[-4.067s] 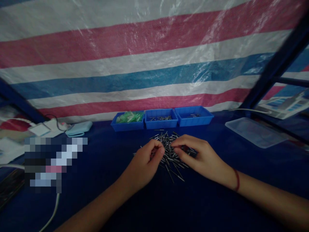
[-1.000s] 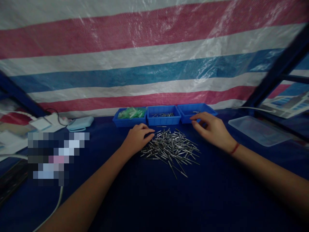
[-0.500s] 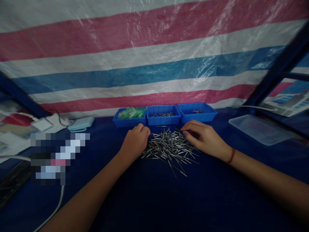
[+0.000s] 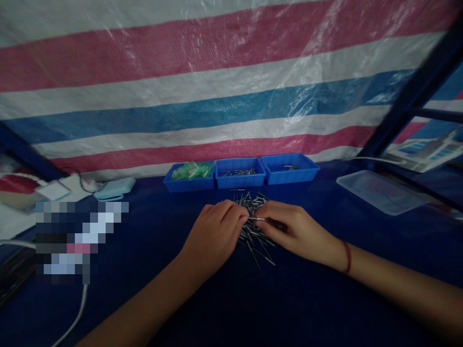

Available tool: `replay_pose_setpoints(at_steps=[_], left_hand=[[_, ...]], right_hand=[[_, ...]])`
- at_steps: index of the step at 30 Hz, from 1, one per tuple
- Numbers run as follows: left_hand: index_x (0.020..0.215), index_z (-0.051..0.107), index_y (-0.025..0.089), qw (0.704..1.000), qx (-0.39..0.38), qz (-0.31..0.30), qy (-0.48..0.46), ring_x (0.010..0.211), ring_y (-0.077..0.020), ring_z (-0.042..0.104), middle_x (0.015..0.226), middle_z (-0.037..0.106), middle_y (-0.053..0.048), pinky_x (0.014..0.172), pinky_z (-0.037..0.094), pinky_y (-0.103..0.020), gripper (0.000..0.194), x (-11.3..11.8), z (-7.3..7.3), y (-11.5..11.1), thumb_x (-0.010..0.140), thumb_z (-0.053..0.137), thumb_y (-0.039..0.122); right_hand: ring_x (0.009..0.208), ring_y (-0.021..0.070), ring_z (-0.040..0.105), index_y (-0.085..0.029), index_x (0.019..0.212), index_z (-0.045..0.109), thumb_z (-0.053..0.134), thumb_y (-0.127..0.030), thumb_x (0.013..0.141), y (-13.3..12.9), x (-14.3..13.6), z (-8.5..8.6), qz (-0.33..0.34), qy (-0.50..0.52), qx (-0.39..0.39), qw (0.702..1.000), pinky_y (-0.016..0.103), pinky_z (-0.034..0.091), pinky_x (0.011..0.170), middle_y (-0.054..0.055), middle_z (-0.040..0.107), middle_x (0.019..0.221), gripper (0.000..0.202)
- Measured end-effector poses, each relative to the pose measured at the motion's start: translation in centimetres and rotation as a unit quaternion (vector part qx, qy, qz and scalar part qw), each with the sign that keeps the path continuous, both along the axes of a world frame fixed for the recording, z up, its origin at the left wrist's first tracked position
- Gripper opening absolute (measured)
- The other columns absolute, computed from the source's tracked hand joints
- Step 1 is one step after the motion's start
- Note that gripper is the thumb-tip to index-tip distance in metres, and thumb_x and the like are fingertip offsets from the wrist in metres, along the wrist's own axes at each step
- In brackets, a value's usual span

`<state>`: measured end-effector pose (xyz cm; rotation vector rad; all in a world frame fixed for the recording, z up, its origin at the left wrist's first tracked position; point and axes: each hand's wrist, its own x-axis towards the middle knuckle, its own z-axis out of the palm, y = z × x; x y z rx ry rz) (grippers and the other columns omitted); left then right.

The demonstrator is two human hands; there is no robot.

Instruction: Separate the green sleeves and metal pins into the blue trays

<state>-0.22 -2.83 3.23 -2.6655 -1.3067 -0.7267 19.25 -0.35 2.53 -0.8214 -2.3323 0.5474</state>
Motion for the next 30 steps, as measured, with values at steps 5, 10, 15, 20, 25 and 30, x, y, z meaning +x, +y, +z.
replay_pose_setpoints(at_steps=[5,10,15,20,25,30], left_hand=[[0.100,0.052,0.020,0.986,-0.065,0.001,-0.155,0.082,-0.0162,0.058,0.090,0.061,-0.002,0.073,0.044,-0.032,0.013,0.06,-0.57,-0.26,0.089,0.050,0.025],[0.098,0.056,0.021,0.950,-0.157,0.017,-0.270,0.073,-0.0134,0.058,0.084,0.062,0.000,0.066,0.046,-0.027,0.014,0.43,-0.92,-0.32,0.085,0.056,0.026],[0.089,0.060,0.020,0.936,-0.178,0.012,-0.304,0.073,-0.0139,0.058,0.080,0.062,0.000,0.065,0.045,-0.027,0.008,0.79,-0.64,-0.54,0.085,0.054,0.024],[0.085,0.061,0.020,0.935,-0.179,0.008,-0.307,0.071,-0.0134,0.057,0.078,0.062,0.001,0.065,0.044,-0.026,0.007,0.85,-0.52,-0.60,0.085,0.054,0.023],[0.086,0.061,0.020,0.931,-0.185,0.012,-0.314,0.072,-0.0141,0.058,0.079,0.063,0.000,0.066,0.044,-0.027,0.008,0.75,-0.60,-0.59,0.085,0.054,0.024],[0.086,0.062,0.021,0.929,-0.188,0.007,-0.319,0.073,-0.0141,0.059,0.079,0.063,0.000,0.066,0.045,-0.027,0.008,0.78,-0.59,-0.69,0.085,0.054,0.024]], right_hand=[[0.067,0.0125,0.055,-0.017,0.084,0.064,0.046,-0.026,0.090,-0.18,-0.24,-0.12,0.004,0.033,-0.057,0.998,0.027,0.044,0.062,0.002,0.061,0.074,0.021],[0.066,0.0120,0.054,-0.017,0.081,0.063,0.045,-0.028,0.091,-0.38,-0.52,-0.24,0.002,0.070,-0.094,0.993,0.027,0.044,0.060,0.001,0.060,0.073,0.024],[0.064,0.0112,0.052,-0.017,0.075,0.061,0.046,-0.029,0.091,-0.58,-0.61,-0.26,0.012,0.069,-0.098,0.993,0.026,0.043,0.059,0.000,0.056,0.069,0.025],[0.063,0.0109,0.051,-0.017,0.073,0.058,0.046,-0.027,0.090,-0.61,-0.74,-0.13,0.015,0.062,-0.082,0.995,0.025,0.042,0.059,0.000,0.054,0.068,0.024],[0.062,0.0109,0.050,-0.018,0.070,0.056,0.044,-0.025,0.091,-0.75,-0.76,-0.13,0.019,0.063,-0.066,0.996,0.026,0.042,0.059,0.000,0.052,0.066,0.025],[0.062,0.0104,0.050,-0.017,0.070,0.056,0.044,-0.025,0.090,-0.90,-0.75,-0.22,0.043,0.054,-0.068,0.995,0.025,0.042,0.059,-0.001,0.052,0.066,0.024]])
